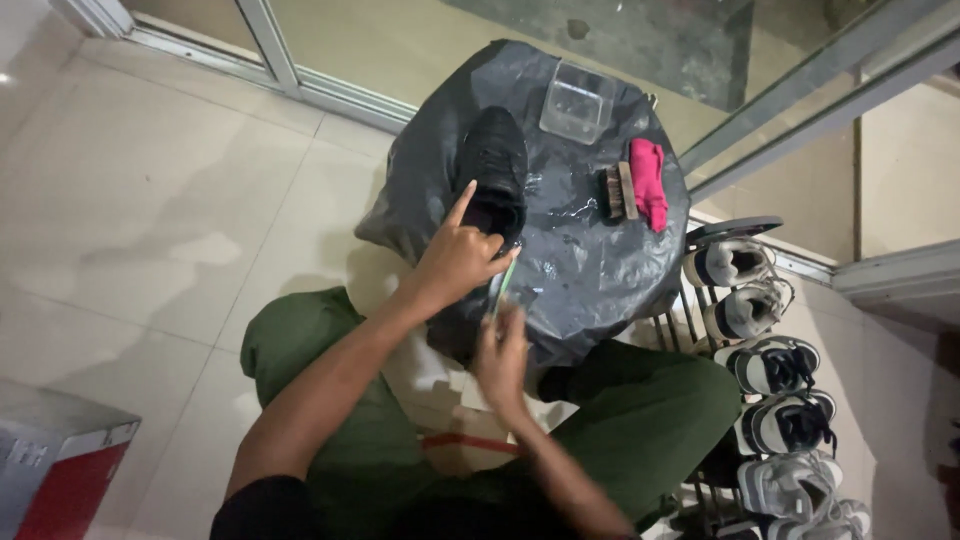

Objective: The person scrubs a black sneaker with a green brush, repeatedly dipping the brush into a small container of liquid. They rotate the shoe to clean different areas, including the sole and upper, and briefly place it on a nearby shoe rack before continuing to scrub.

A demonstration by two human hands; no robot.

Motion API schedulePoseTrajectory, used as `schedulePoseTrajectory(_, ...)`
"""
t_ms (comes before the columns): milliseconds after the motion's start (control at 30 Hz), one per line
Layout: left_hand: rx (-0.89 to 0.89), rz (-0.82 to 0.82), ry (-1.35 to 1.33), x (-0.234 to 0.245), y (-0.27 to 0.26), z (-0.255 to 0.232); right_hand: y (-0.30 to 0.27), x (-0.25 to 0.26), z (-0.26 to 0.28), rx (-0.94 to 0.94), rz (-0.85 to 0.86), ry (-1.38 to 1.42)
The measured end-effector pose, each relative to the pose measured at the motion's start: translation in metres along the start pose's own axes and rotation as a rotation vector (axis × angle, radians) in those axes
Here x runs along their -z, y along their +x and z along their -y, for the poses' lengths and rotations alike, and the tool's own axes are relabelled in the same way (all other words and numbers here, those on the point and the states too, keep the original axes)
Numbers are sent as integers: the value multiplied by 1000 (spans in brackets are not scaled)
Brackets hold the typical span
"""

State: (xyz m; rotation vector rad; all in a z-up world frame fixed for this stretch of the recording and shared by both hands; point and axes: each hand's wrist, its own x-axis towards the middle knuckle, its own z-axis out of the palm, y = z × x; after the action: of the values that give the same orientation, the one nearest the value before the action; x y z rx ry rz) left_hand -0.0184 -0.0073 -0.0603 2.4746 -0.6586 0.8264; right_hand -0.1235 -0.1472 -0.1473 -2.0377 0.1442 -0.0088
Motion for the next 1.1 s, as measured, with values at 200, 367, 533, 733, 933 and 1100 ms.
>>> schedulePoseTrajectory(200, 11, 27, 7, 2, 0, -1, 45, 11, 3, 21, 9, 89)
schedulePoseTrajectory(367, 17, 41, -6, 2, 1, -1, -12, 27, 42, -5, 55, 40)
schedulePoseTrajectory(533, -11, 22, 24, 0, 0, 0, 49, 14, 13, 26, 29, 92)
schedulePoseTrajectory(733, 16, 38, 20, 4, 2, -2, -3, 13, 9, 6, 22, 23)
schedulePoseTrajectory(933, -2, 14, 35, -3, -2, 1, 29, 10, 3, 2, -1, 81)
schedulePoseTrajectory(1100, 4, -7, 73, 0, 0, -5, 33, 6, -2, 64, -28, 88)
